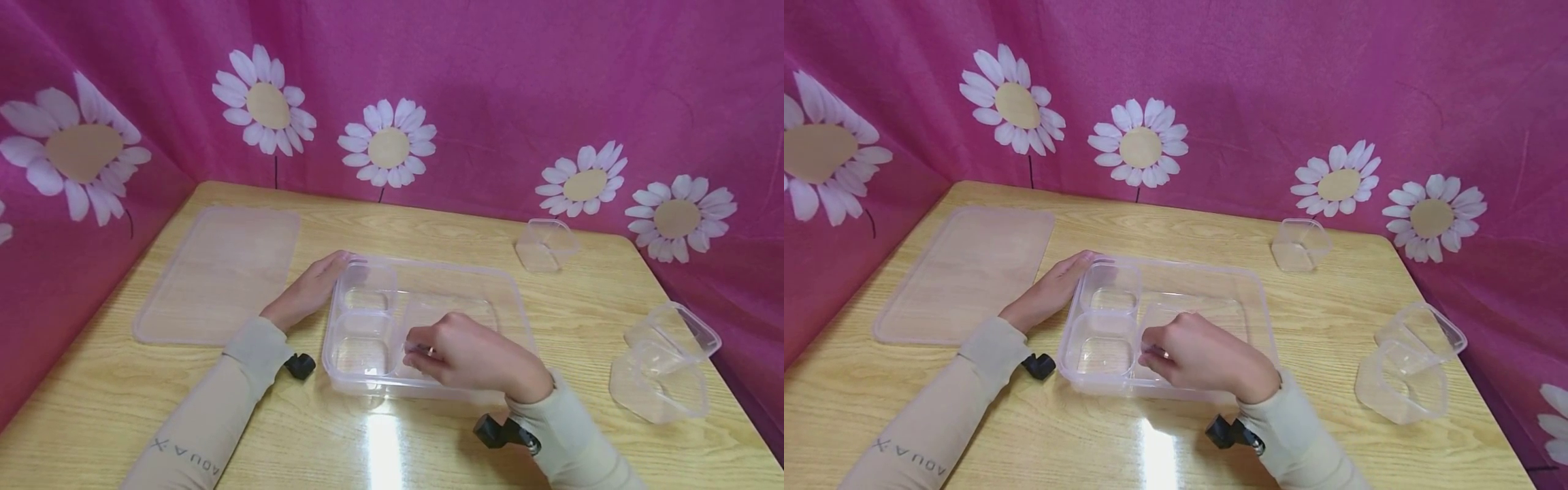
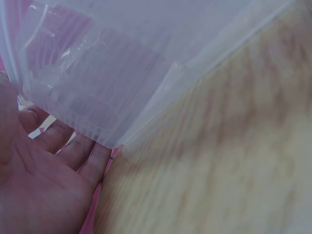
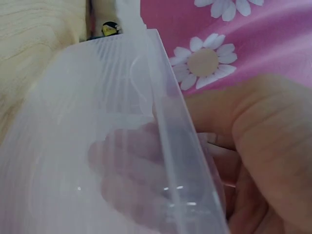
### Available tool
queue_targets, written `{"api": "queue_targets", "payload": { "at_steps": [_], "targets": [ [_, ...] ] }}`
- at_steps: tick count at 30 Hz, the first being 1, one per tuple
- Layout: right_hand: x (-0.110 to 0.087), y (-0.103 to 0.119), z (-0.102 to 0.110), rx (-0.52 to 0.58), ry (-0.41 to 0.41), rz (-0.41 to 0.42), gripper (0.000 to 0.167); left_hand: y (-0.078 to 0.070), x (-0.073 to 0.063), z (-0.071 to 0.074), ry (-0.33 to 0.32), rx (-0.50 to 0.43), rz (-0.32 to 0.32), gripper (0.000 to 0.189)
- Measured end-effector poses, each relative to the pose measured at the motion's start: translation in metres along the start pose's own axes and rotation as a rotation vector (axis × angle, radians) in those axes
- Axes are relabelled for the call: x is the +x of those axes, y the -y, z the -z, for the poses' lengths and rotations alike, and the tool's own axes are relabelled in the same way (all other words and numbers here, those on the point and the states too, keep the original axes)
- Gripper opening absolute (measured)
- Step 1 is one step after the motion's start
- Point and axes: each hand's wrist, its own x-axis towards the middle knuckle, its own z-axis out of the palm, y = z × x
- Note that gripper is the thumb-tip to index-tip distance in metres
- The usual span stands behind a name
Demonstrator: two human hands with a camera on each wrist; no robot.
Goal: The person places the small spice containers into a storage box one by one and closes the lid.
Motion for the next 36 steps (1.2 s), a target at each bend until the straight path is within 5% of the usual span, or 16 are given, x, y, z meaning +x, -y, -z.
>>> {"api": "queue_targets", "payload": {
  "at_steps": [16,36],
  "targets": [
    [-0.002,-0.008,-0.005,0.113,0.17,-0.001,0.035,-0.001,0.001,-0.001,0.002,-0.004,0.001,0.052],
    [0.003,-0.004,-0.011,0.101,0.208,0.018,0.033,0.0,0.0,0.0,0.004,-0.03,-0.027,0.053]
  ]
}}
